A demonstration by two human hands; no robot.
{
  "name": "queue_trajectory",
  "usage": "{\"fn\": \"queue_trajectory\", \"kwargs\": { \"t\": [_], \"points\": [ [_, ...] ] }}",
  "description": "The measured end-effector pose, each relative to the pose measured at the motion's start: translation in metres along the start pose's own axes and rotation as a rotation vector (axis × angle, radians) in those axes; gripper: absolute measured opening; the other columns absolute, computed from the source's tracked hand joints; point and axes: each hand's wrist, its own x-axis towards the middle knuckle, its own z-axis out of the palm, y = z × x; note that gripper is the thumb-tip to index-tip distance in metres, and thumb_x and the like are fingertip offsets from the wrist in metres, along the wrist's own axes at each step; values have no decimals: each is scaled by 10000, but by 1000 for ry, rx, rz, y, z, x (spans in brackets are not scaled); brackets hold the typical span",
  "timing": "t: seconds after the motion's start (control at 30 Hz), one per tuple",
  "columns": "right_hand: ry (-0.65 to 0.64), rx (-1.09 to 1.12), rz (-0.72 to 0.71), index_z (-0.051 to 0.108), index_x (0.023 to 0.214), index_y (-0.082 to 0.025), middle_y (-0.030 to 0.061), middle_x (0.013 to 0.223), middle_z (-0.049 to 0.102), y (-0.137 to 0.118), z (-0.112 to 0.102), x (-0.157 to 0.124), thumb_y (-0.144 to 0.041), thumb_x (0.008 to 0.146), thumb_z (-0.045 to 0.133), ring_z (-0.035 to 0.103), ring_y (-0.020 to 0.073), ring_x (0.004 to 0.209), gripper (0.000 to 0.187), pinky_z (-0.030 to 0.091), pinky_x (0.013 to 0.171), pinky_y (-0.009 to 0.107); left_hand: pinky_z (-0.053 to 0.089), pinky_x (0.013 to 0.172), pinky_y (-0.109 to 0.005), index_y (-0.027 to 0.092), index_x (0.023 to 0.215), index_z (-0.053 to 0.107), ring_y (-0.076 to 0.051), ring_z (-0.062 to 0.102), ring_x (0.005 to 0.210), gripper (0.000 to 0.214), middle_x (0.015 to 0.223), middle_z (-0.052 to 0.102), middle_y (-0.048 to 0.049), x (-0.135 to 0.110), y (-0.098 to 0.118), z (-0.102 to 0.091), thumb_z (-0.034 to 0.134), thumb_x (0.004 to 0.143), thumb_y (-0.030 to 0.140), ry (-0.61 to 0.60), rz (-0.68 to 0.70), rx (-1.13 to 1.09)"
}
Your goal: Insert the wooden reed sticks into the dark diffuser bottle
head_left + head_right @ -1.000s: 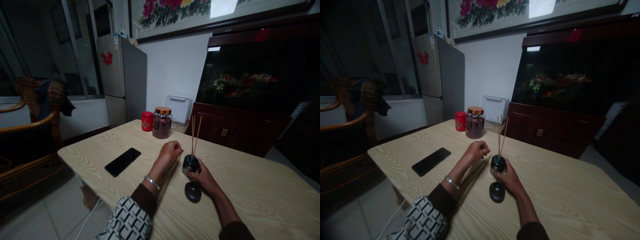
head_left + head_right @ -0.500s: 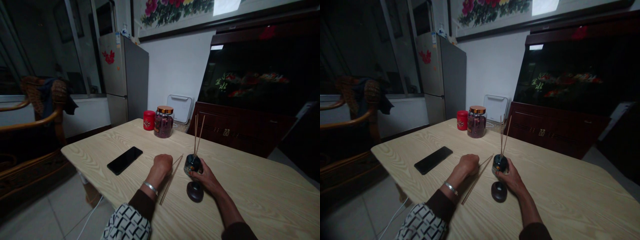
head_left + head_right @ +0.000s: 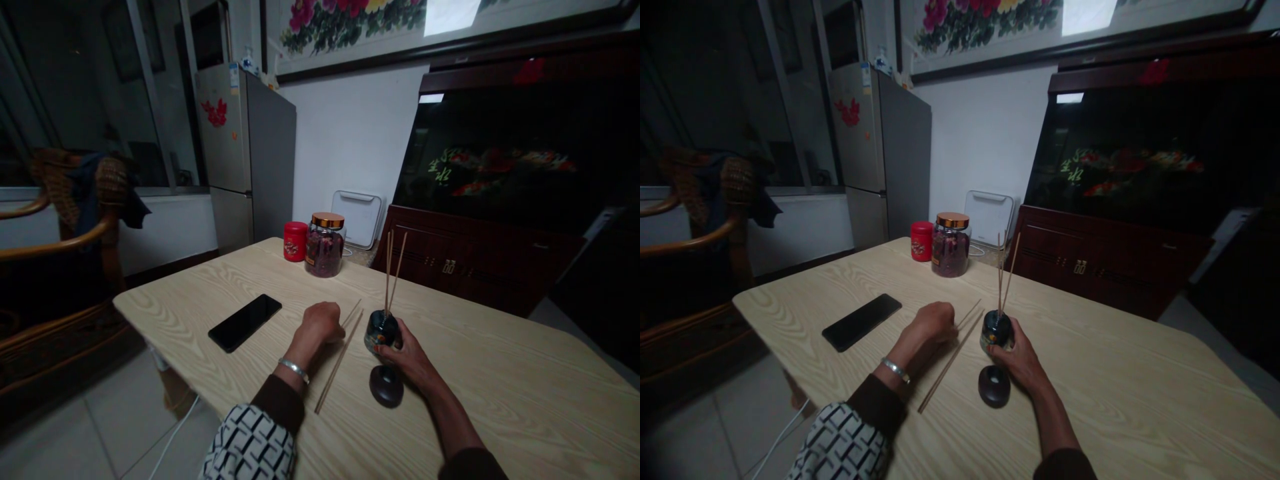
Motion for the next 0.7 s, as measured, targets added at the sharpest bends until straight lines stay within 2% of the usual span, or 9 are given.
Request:
{"fn": "queue_trajectory", "kwargs": {
  "t": [0.1, 0.2, 0.43, 0.57, 0.7],
  "points": [
    [6, -9, -3, 497, 1223, -209, 47, 1086, 653, -2, 0, -1, -276, 684, 694, 594, 224, 958, 578, 433, 868, 346, 470, 657, -273, 152, 628, 660, -220, 653, 741, 75, 710, 697, -95, 6, -10, -2, 675, 577, 205, -1, -8, -131],
    [6, -11, -4, 493, 1236, -212, 53, 1118, 647, -3, 1, -1, -277, 693, 690, 590, 227, 983, 581, 421, 888, 353, 417, 544, -221, 146, 648, 634, -148, 604, 603, 59, 630, 661, -43, 11, -21, 3, 639, 606, 187, 4, -21, -307],
    [20, -32, -2, 496, 1254, -210, 58, 1120, 652, 5, 0, 2, -298, 660, 707, 582, 253, 1020, 637, 408, 900, 388, 345, 451, -188, 134, 634, 541, -74, 478, 441, 102, 524, 561, 12, 19, -30, 22, 610, 597, 68, 1, -68, -744],
    [10, -10, -12, 492, 1251, -201, 52, 1093, 651, 5, 0, 2, -292, 666, 701, 586, 233, 977, 628, 425, 884, 364, 343, 442, -186, 112, 793, 577, -72, 479, 436, 226, 549, 573, 12, 17, -24, 21, 675, 589, 104, -40, -84, -975],
    [16, -14, -4, 484, 1257, -201, 50, 1082, 649, 2, 1, 1, -280, 671, 696, 587, 222, 941, 628, 431, 867, 360, 346, 450, -177, 97, 1003, 607, -75, 534, 512, 411, 734, 659, -55, 9, -17, 14, 717, 617, 187, -113, -34, -1161]
  ]
}}
